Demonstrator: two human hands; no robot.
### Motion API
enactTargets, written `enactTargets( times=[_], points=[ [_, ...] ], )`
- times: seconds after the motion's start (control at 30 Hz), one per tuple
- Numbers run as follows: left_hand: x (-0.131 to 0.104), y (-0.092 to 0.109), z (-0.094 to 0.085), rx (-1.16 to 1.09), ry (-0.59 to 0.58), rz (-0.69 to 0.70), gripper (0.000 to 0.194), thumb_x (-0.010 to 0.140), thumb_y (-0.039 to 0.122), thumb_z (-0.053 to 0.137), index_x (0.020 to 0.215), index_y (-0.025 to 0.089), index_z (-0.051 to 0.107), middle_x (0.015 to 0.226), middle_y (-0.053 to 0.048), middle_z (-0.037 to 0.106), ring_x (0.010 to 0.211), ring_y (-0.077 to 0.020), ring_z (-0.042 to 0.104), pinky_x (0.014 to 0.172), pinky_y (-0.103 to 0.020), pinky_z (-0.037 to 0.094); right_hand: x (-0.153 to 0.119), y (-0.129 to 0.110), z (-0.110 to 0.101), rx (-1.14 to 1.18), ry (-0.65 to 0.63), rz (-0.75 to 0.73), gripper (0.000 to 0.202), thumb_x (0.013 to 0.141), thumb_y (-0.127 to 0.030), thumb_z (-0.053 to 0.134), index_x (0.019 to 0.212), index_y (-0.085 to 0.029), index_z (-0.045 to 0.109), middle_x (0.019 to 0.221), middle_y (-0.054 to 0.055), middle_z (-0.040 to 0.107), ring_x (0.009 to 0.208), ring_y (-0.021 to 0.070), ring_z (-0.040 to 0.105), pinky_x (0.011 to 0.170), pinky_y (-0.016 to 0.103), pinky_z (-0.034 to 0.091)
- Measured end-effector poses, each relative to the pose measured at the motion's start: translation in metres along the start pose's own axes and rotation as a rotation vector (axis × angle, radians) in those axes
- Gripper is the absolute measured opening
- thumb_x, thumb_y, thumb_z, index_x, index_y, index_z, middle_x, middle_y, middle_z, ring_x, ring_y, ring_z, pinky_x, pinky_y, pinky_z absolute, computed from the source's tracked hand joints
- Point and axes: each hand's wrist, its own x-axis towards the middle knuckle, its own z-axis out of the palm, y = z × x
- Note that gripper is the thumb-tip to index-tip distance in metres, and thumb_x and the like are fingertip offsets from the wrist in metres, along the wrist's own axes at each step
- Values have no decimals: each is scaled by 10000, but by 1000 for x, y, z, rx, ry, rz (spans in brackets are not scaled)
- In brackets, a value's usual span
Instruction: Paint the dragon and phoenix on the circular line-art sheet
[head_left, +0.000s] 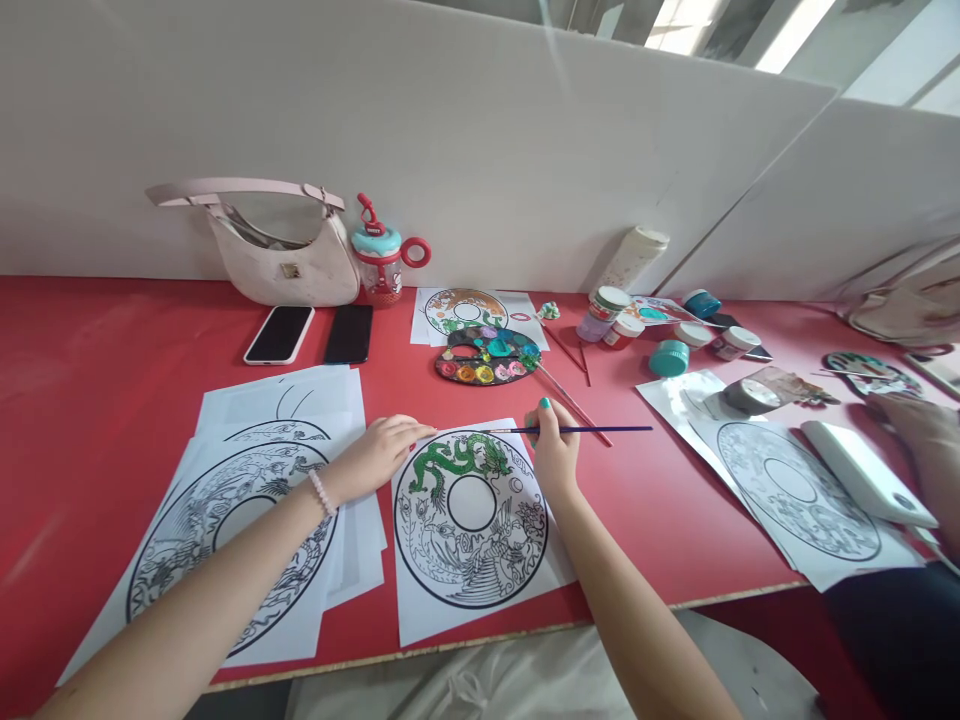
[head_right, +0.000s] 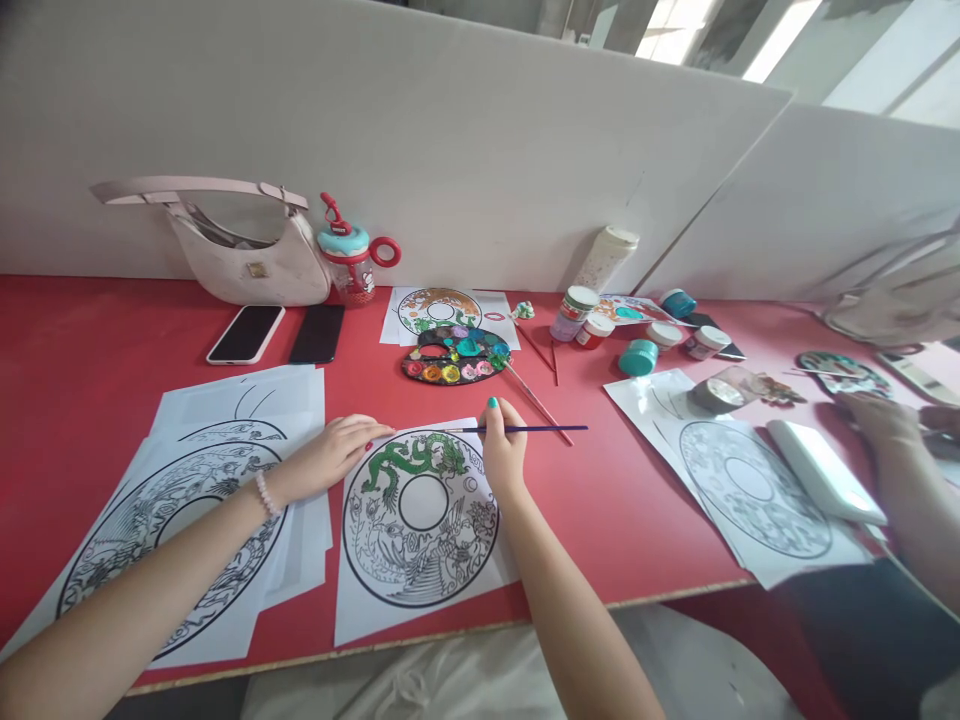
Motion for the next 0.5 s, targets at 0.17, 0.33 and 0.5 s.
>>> enactTargets(
  times=[0.17, 0.33, 0.5],
  points=[
    [0, 1, -1, 3, -20, -2, 412, 911, 82, 360, 1269, 258, 462, 1174, -30, 573, 1119, -176, 496, 971, -399, 435, -7, -7, 2, -40, -145, -6, 463, 858, -525, 454, 541, -199, 370, 486, -53, 319, 423, 68, 271, 402, 230, 211],
    [0, 0, 1, 18, -14, 20, 402, 919, 91, 343, 1269, 250, 460, 1189, -29, 568, 1128, -170, 489, 985, -394, 425, -13, -10, 8, -82, -281, -19, 459, 845, -545, 465, 557, -208, 348, 458, -63, 314, 417, 69, 281, 399, 220, 224],
    [0, -2, 0, 10, -33, 3, 403, 924, 95, 359, 1282, 254, 453, 1226, -34, 550, 1156, -170, 472, 1002, -401, 413, -15, -9, 13, -110, -309, -76, 360, 830, -448, 526, 603, -206, 386, 496, -68, 330, 434, 69, 275, 407, 217, 228]
  ],
)
